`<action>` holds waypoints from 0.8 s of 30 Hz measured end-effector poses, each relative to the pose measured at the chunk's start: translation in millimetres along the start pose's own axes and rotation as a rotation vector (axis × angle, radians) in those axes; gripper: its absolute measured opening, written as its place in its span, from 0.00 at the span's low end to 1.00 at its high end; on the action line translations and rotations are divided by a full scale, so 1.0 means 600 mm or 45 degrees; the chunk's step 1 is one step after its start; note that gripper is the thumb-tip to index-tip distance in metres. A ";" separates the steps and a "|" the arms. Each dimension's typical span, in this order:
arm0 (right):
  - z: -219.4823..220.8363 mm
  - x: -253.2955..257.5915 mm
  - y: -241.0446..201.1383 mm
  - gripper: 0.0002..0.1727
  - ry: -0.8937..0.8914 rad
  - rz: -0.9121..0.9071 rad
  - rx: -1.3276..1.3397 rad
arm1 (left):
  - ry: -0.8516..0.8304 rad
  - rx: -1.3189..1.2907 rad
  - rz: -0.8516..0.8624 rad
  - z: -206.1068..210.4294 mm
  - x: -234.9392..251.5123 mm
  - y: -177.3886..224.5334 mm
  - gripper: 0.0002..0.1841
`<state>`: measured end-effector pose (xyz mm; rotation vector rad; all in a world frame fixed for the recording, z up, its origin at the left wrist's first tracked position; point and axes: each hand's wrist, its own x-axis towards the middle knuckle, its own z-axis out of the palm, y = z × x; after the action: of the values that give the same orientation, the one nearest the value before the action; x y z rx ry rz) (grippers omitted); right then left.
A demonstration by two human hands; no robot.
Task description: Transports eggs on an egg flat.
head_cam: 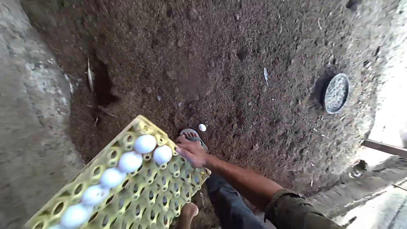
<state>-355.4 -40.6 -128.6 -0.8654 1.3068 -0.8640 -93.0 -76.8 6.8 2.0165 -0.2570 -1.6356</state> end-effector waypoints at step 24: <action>0.088 0.232 0.445 0.36 0.393 0.620 0.255 | -0.355 0.385 0.201 -0.091 0.735 -0.143 0.26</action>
<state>-282.2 -48.7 -425.1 -0.2380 1.5789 -0.7365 54.2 -192.1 -405.6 1.9113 -0.7868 -1.8610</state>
